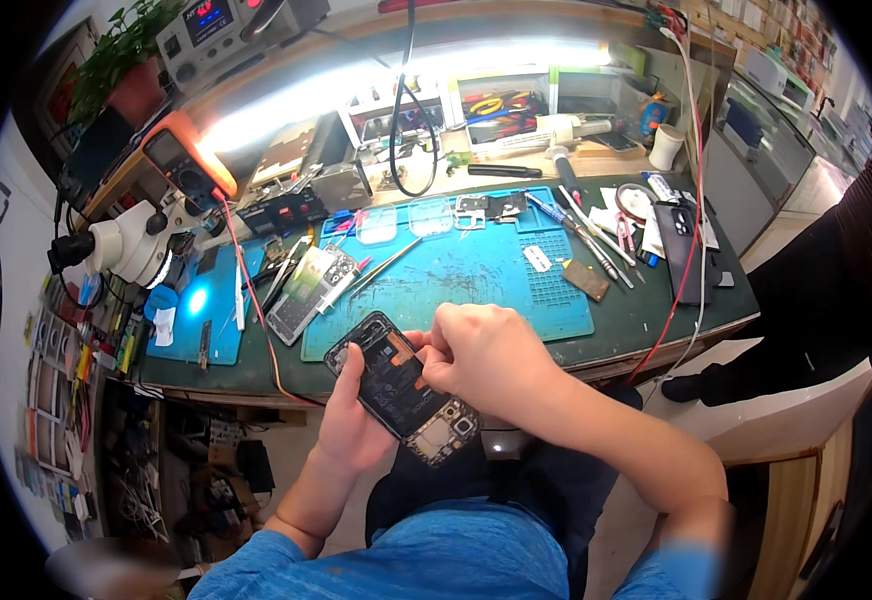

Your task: The person uses multimeter probes to test points on a disassembled smartphone motherboard and battery. They then remove the battery from the phone chassis and scrape the battery surface with a small tool.

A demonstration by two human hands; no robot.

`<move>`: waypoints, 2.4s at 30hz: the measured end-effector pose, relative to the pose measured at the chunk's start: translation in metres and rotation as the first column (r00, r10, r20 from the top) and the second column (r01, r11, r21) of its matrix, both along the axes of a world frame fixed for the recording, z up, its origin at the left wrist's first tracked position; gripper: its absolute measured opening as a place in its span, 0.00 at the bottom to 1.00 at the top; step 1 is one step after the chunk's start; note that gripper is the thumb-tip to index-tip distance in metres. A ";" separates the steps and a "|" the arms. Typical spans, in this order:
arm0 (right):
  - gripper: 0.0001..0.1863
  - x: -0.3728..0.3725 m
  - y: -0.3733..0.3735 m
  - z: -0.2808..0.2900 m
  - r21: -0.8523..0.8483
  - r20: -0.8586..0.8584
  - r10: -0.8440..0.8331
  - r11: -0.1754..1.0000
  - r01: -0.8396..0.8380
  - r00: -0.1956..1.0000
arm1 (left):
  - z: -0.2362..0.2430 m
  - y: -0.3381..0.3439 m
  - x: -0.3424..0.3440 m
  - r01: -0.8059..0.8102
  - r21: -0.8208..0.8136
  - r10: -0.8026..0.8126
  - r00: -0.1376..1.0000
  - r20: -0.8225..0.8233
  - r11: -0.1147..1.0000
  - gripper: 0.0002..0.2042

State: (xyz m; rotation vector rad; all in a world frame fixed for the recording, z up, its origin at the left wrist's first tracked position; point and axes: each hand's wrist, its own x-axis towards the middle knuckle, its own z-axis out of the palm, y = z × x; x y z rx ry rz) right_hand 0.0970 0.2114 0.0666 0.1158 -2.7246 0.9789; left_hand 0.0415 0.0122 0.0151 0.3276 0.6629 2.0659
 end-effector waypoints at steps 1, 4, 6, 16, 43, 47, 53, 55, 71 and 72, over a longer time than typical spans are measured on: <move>0.09 0.001 0.002 0.003 -0.082 0.059 0.030 0.996 -0.025 0.998 | -0.003 -0.003 -0.004 0.022 0.002 -0.022 0.999 0.039 1.000 0.29; 0.10 -0.005 0.012 0.006 -0.262 0.208 0.112 0.963 -0.054 0.972 | 0.001 -0.007 -0.008 0.049 -0.086 -0.040 0.994 0.097 0.995 0.25; 0.10 -0.006 0.017 0.013 -0.378 0.305 0.146 0.925 -0.021 0.941 | -0.001 -0.005 -0.010 0.078 -0.022 -0.076 0.994 0.083 0.997 0.24; 0.25 0.030 -0.041 -0.045 -0.960 0.207 0.268 -0.131 0.248 0.941 | -0.026 0.041 0.007 -0.690 0.296 0.747 0.568 -0.345 0.661 0.35; 0.30 0.008 -0.001 -0.030 -0.984 -0.040 0.089 0.170 -0.055 0.995 | -0.046 0.021 0.001 -0.356 -0.072 0.285 0.840 -0.462 0.932 0.30; 0.24 -0.006 -0.015 -0.045 -0.953 -0.025 -0.049 0.304 -0.009 0.999 | -0.046 0.028 -0.006 -0.190 0.027 0.188 0.926 -0.328 0.981 0.38; 0.15 -0.009 -0.026 -0.035 -0.265 -0.413 -0.302 0.943 0.203 0.859 | -0.048 0.030 -0.006 -0.232 0.011 0.231 0.956 -0.181 0.973 0.38; 0.14 -0.003 -0.031 -0.036 -0.266 -0.460 -0.248 0.955 0.135 0.853 | -0.038 0.033 -0.010 -0.246 0.059 0.253 0.926 -0.279 0.967 0.39; 0.12 0.020 -0.055 -0.027 -0.775 0.057 -0.030 0.628 0.064 0.998 | -0.034 0.028 -0.025 -0.461 -0.002 0.349 0.673 -0.652 0.887 0.52; 0.11 0.018 -0.051 -0.030 -0.817 0.080 -0.003 0.573 0.067 0.997 | -0.031 0.027 -0.024 -0.431 -0.001 0.320 0.671 -0.669 0.903 0.52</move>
